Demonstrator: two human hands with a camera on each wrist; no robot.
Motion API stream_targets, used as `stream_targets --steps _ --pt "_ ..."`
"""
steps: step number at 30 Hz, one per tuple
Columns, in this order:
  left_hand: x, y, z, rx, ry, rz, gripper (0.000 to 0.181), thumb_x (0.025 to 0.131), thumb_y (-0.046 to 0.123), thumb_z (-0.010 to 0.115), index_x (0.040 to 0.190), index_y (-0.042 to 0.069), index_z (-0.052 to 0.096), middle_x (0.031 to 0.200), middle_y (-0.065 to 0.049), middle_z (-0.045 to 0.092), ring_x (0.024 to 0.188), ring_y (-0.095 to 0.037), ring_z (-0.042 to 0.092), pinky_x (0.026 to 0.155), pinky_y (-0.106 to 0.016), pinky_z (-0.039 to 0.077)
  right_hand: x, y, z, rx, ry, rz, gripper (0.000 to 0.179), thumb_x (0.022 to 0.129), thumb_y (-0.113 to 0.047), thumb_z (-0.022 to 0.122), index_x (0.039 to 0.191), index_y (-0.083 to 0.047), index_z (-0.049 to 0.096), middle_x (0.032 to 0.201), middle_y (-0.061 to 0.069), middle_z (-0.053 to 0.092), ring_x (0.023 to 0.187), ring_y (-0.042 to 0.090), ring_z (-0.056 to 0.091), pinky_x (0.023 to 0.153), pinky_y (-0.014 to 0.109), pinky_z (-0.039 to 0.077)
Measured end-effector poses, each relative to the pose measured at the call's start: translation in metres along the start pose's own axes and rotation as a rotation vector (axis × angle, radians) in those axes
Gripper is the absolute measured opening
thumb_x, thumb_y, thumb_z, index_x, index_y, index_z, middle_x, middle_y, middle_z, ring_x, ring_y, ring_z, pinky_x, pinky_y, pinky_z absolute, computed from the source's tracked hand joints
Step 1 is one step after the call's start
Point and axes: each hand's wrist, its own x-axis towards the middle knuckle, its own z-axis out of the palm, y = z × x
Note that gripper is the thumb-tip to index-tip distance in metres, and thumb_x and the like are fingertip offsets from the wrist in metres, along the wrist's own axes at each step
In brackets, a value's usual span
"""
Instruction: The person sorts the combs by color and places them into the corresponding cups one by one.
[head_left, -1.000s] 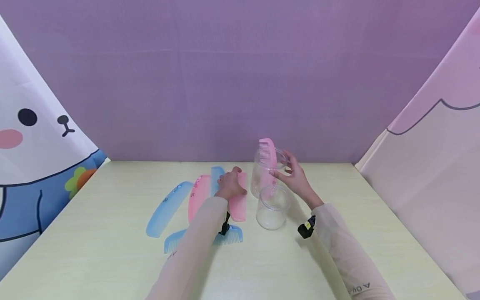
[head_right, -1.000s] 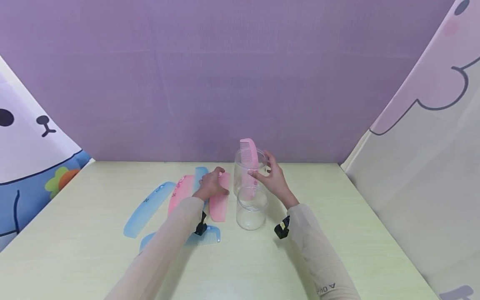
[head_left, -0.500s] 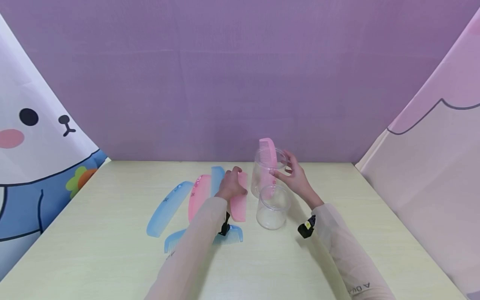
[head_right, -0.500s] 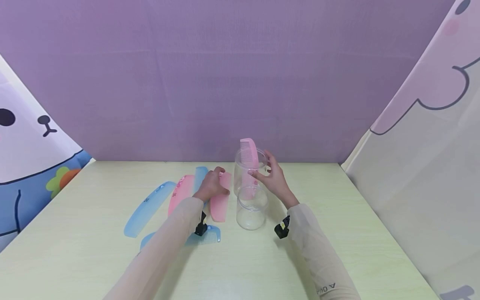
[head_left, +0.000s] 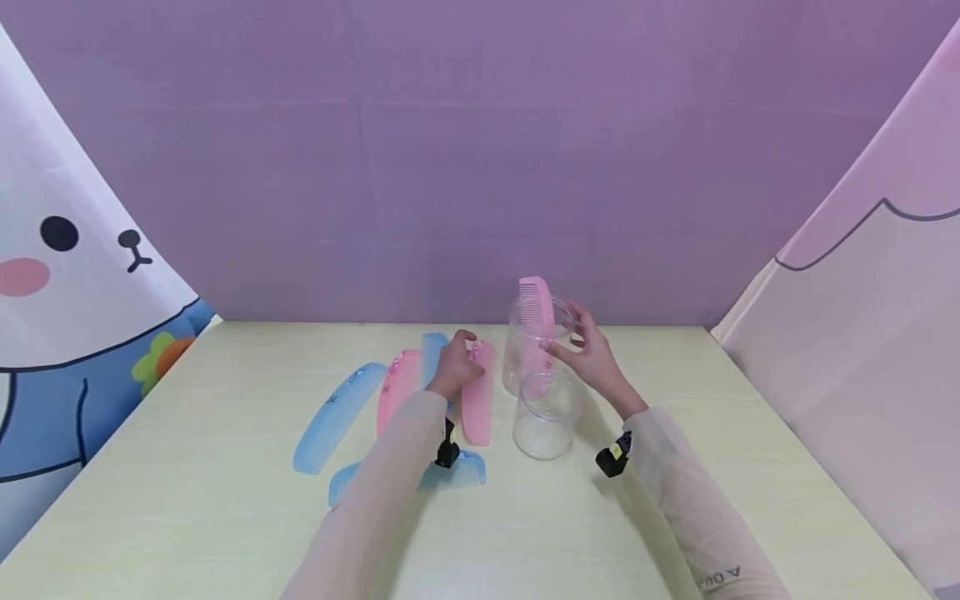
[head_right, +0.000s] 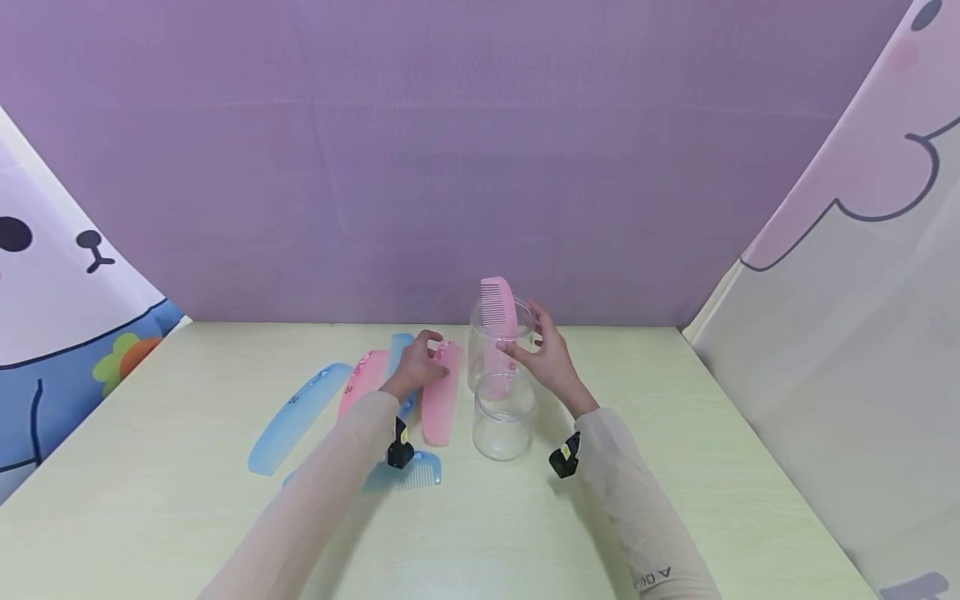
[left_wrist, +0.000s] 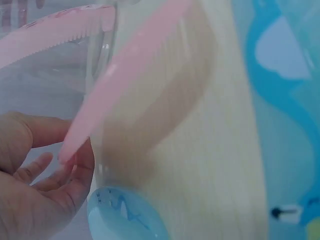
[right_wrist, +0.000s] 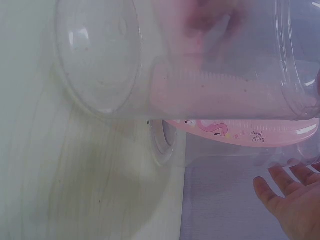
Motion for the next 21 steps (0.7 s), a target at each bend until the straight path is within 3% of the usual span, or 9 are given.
stream_targets --steps 7,16,21 --pt "0.005 0.000 -0.006 -0.068 0.011 -0.001 0.058 0.073 -0.004 0.063 0.127 0.004 0.042 0.113 -0.023 0.058 0.103 -0.032 0.058 0.080 -0.036 0.053 -0.001 -0.002 0.000 0.004 -0.003 0.009 0.079 0.084 -0.013 0.065 0.143 0.001 0.015 0.144 0.026 0.027 0.128 0.045 0.033 0.103 0.055 0.033" --pt "0.005 0.010 -0.023 -0.188 -0.013 -0.057 0.054 0.078 -0.001 0.062 0.128 0.005 0.042 0.111 -0.019 0.056 0.093 -0.029 0.059 0.076 -0.034 0.054 0.001 0.003 0.001 0.006 0.002 -0.003 0.080 0.083 -0.014 0.065 0.143 0.001 0.014 0.144 0.027 0.026 0.128 0.044 0.033 0.103 0.054 0.033" --pt "0.006 0.013 -0.028 -0.220 -0.011 -0.048 0.055 0.077 -0.002 0.061 0.128 0.007 0.042 0.111 -0.017 0.056 0.088 -0.026 0.058 0.070 -0.029 0.054 0.001 0.002 0.001 -0.004 0.000 0.002 0.080 0.084 -0.015 0.065 0.143 0.001 0.014 0.145 0.027 0.026 0.129 0.043 0.033 0.103 0.054 0.033"
